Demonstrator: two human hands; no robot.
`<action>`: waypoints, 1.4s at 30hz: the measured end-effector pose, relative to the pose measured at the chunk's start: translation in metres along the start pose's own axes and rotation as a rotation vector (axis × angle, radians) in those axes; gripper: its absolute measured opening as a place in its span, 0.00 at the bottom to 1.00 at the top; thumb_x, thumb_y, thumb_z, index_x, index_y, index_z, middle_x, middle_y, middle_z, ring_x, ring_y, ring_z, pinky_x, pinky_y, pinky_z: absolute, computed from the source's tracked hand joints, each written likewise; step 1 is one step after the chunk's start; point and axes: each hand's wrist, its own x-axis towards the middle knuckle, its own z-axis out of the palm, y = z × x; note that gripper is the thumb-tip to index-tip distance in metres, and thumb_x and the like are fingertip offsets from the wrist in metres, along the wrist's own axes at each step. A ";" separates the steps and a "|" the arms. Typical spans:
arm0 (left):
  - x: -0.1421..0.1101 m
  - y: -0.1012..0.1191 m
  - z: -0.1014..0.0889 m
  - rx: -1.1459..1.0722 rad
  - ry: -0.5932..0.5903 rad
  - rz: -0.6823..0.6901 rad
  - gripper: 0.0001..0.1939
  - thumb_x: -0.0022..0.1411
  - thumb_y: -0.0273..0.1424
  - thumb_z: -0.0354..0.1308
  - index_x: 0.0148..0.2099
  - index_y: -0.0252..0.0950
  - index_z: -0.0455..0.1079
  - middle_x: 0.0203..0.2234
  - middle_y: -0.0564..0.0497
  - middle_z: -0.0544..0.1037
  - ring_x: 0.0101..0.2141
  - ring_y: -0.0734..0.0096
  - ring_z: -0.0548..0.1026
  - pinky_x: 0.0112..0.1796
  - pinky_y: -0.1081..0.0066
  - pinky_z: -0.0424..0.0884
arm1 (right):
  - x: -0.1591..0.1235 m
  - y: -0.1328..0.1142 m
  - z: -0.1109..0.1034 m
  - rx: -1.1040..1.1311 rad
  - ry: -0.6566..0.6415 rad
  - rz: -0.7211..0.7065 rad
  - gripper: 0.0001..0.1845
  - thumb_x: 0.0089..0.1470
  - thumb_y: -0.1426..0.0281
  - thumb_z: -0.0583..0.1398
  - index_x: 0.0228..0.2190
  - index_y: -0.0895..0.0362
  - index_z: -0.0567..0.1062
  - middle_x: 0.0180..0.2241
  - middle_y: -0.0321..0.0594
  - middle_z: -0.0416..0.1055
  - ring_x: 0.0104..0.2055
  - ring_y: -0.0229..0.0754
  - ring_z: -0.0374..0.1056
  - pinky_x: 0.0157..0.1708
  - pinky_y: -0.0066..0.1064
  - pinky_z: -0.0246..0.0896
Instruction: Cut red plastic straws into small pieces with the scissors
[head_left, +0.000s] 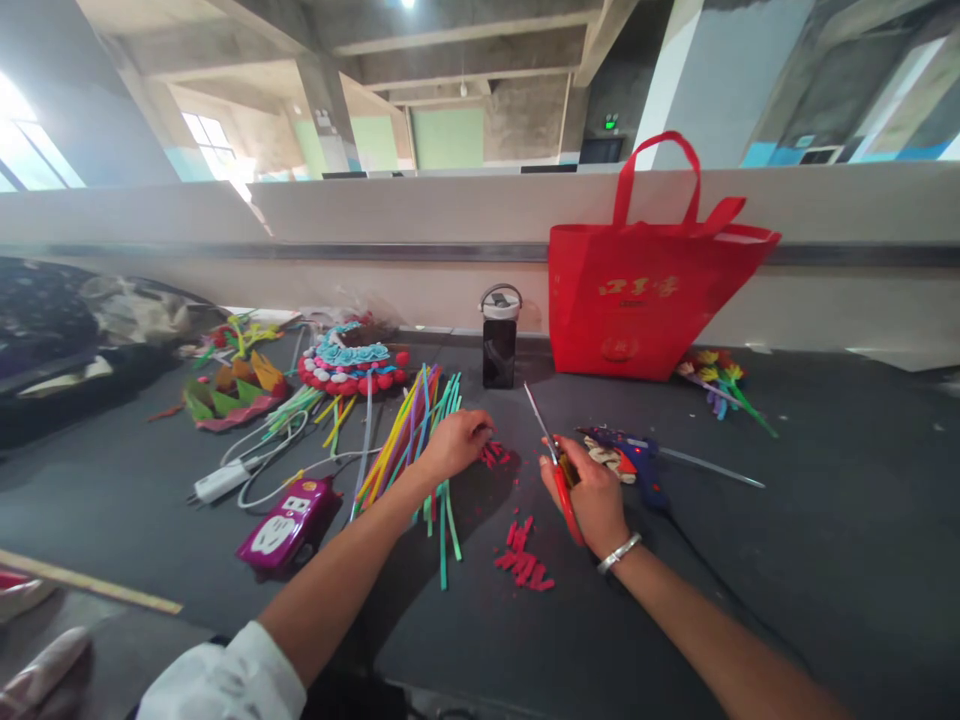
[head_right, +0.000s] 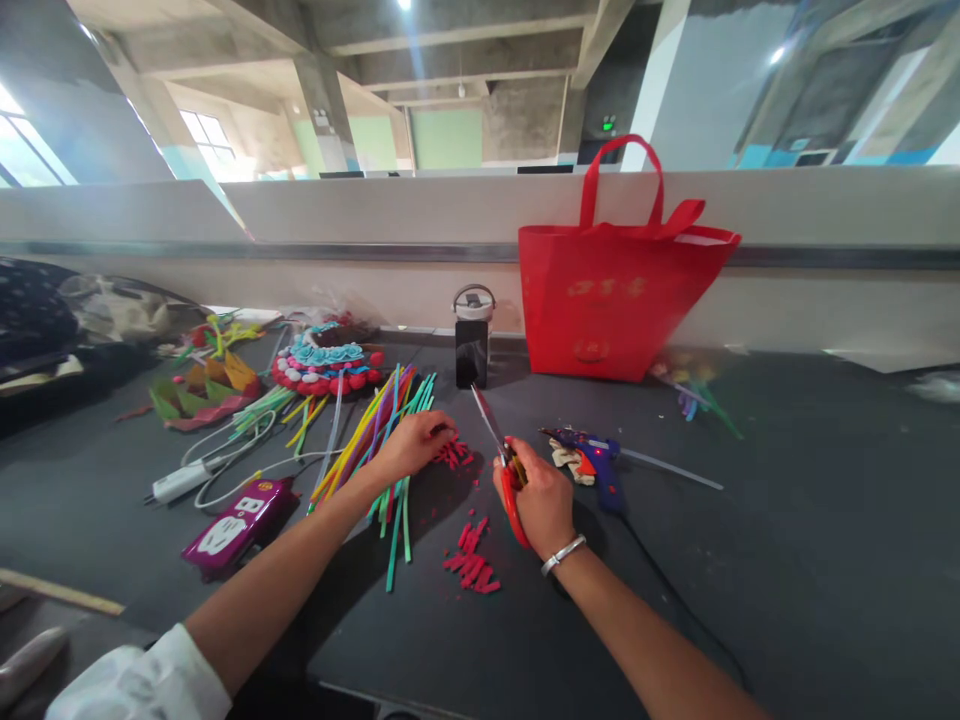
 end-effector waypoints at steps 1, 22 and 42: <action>-0.002 -0.001 -0.001 -0.032 0.010 -0.026 0.09 0.60 0.28 0.52 0.37 0.37 0.74 0.28 0.50 0.76 0.32 0.68 0.72 0.35 0.71 0.64 | 0.000 0.001 0.000 -0.031 0.000 0.003 0.19 0.56 0.61 0.56 0.45 0.56 0.75 0.33 0.41 0.79 0.29 0.41 0.73 0.31 0.28 0.62; -0.002 -0.038 -0.013 -0.190 -0.025 0.048 0.08 0.57 0.27 0.54 0.37 0.34 0.75 0.30 0.49 0.76 0.33 0.69 0.72 0.38 0.70 0.66 | 0.007 0.015 -0.025 -0.479 -0.385 0.192 0.14 0.54 0.63 0.56 0.41 0.49 0.76 0.29 0.42 0.77 0.32 0.46 0.74 0.24 0.29 0.53; -0.004 -0.049 0.003 -0.229 -0.029 -0.008 0.14 0.59 0.22 0.51 0.43 0.33 0.75 0.34 0.48 0.80 0.33 0.70 0.76 0.35 0.73 0.71 | 0.023 -0.004 -0.084 -0.564 -0.916 0.068 0.28 0.41 0.67 0.65 0.48 0.43 0.73 0.39 0.38 0.77 0.41 0.48 0.73 0.31 0.29 0.57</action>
